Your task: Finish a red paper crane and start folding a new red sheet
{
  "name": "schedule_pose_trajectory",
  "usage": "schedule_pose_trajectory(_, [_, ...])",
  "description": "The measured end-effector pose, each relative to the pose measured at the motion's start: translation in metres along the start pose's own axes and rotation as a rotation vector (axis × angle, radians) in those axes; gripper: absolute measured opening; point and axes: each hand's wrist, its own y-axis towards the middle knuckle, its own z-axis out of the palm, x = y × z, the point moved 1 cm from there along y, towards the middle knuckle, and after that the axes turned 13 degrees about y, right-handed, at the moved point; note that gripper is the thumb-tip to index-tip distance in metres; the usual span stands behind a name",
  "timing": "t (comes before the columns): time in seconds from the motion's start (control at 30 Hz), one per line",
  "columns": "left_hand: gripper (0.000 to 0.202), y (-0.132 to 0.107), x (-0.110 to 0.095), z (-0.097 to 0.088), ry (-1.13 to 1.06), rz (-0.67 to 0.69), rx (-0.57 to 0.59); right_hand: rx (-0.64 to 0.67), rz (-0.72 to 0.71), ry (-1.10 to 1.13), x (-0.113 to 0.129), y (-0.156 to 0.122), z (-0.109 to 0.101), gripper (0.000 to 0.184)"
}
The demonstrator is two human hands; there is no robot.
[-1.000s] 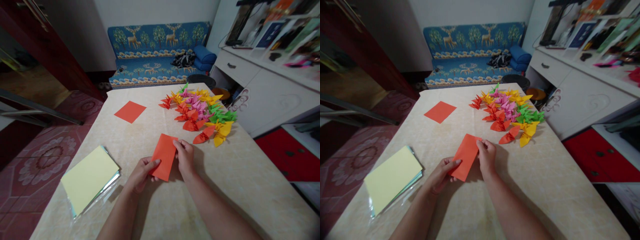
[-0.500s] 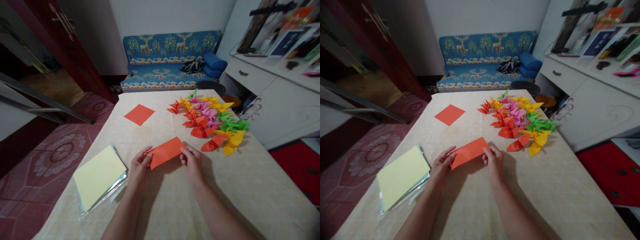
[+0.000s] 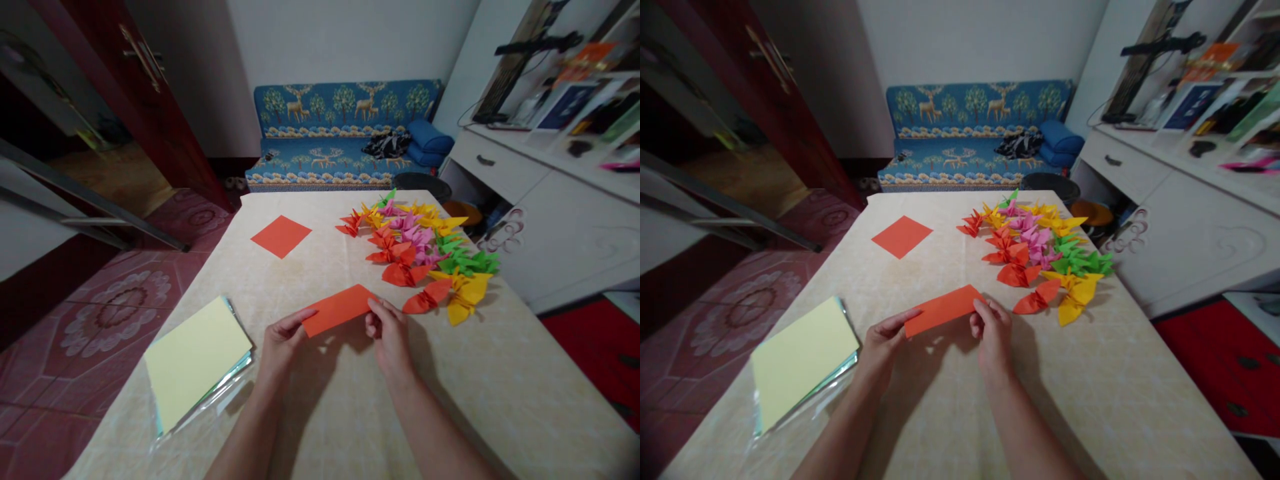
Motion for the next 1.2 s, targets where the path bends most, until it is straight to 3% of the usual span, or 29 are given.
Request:
schedule_pose_trajectory(0.17, [0.019,0.004,0.001,-0.005,0.180,0.186,-0.056,0.078,-0.059,-0.066,0.000,-0.003,0.002,0.029])
schedule_pose_trajectory(0.27, [0.022,0.004,0.002,-0.005,0.151,0.110,-0.061,0.111,-0.141,-0.121,-0.002,-0.002,0.000,0.029])
schedule_pose_trajectory(0.43, [0.028,0.001,0.002,-0.004,0.108,-0.046,-0.105,0.057,-0.311,-0.292,-0.002,0.004,-0.007,0.033])
schedule_pose_trajectory(0.57, [0.028,0.001,0.001,-0.004,0.102,-0.066,-0.117,0.124,-0.291,-0.426,0.001,0.002,-0.002,0.044])
schedule_pose_trajectory(0.77, [0.027,0.003,0.008,-0.007,0.021,-0.094,-0.145,0.240,-0.157,-0.304,0.001,-0.004,0.004,0.032])
schedule_pose_trajectory(1.2, [0.027,0.000,0.005,-0.004,-0.050,-0.095,-0.123,0.184,-0.319,-0.432,0.003,-0.009,0.000,0.021])
